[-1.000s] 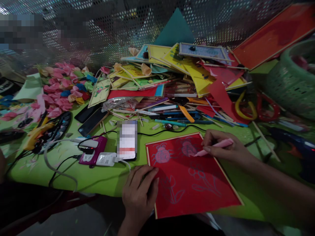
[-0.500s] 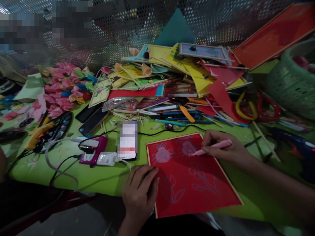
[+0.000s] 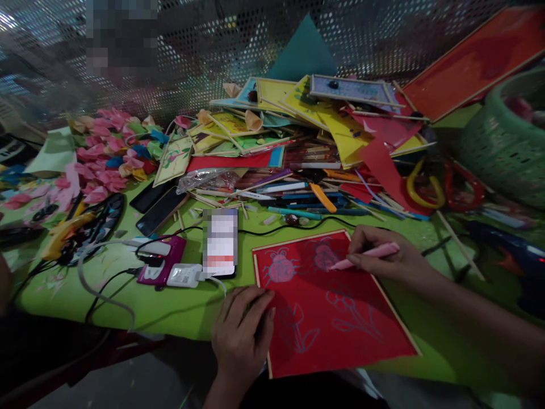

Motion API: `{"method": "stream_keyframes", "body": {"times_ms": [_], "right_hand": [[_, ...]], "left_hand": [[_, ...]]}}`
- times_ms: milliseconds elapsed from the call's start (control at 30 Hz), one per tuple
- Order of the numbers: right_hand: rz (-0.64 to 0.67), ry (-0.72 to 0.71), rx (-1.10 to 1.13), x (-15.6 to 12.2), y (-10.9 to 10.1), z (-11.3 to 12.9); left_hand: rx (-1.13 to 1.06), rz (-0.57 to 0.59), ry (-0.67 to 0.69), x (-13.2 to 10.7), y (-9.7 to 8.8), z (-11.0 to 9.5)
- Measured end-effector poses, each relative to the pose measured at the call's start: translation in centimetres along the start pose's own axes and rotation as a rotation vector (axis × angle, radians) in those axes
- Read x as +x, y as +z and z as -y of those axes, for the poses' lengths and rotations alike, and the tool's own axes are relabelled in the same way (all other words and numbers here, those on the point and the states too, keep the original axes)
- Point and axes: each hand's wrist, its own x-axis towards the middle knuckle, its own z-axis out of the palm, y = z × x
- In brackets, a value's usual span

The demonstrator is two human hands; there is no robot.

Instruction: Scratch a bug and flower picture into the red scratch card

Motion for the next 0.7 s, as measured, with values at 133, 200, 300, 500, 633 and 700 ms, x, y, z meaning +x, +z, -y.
{"method": "stream_keyframes", "body": {"times_ms": [133,200,300,500,633,700], "right_hand": [[-0.015,0.002,0.005,0.03,-0.04,-0.16],[-0.007,-0.001,-0.003,0.09,-0.04,-0.17],[0.0,-0.006,-0.01,0.16,-0.04,-0.14],[-0.004,0.0,0.019,0.1,0.01,0.0],[0.003,0.007,0.051,-0.04,0.14,0.25],[-0.01,0.018,0.065,-0.1,0.19,0.39]], "left_hand": [[0.002,0.001,0.0,0.02,-0.02,0.01],[0.005,-0.011,-0.001,0.15,-0.04,-0.05],[0.013,-0.023,-0.005,0.26,-0.06,-0.1],[0.014,0.002,0.001,-0.1,-0.04,0.11],[0.002,0.006,0.002,-0.11,0.01,0.08],[0.005,-0.002,0.002,-0.04,0.05,0.07]]}}
